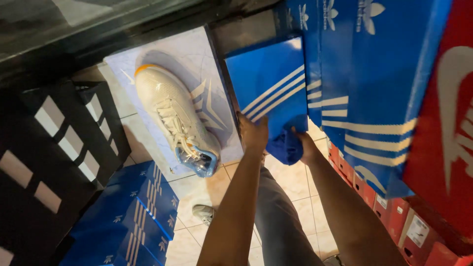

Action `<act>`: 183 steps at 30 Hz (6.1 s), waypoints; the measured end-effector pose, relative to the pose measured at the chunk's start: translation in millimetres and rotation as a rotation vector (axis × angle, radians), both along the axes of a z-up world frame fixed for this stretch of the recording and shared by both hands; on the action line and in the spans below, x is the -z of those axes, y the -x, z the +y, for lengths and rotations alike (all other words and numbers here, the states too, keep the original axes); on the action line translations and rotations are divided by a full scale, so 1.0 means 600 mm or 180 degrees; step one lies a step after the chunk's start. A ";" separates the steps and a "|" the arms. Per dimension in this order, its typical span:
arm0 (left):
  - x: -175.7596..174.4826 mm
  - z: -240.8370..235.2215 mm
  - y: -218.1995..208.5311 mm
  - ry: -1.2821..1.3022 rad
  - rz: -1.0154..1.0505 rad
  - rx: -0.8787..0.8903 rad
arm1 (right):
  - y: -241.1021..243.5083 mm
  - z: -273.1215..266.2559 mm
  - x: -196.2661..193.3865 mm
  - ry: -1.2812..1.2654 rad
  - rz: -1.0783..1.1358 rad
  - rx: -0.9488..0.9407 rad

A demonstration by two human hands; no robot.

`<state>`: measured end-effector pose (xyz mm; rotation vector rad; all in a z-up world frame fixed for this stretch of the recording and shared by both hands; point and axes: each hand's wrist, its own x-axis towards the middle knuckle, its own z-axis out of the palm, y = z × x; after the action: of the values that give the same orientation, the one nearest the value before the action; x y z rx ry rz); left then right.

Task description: Cleaning and inspecting shoe boxes in a warehouse using a cloth

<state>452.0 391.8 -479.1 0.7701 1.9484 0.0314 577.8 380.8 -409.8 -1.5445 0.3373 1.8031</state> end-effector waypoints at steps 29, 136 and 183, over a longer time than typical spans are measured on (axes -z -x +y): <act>0.226 -0.057 0.021 0.1009 -0.0839 0.0720 | 0.029 -0.061 0.387 0.0832 -0.0666 0.0019; -0.339 -0.771 0.429 -0.4715 -0.0487 -0.1095 | 0.287 -0.564 0.095 -0.6645 -0.1895 -0.3944; -0.394 -0.810 0.584 -0.3152 0.0049 -0.1614 | 0.336 -0.486 -0.309 -0.4407 -0.3034 -0.3447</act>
<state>101.4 -94.3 -242.6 0.8413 2.0478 1.3707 376.1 89.2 -224.6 -1.2161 -2.0287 1.0189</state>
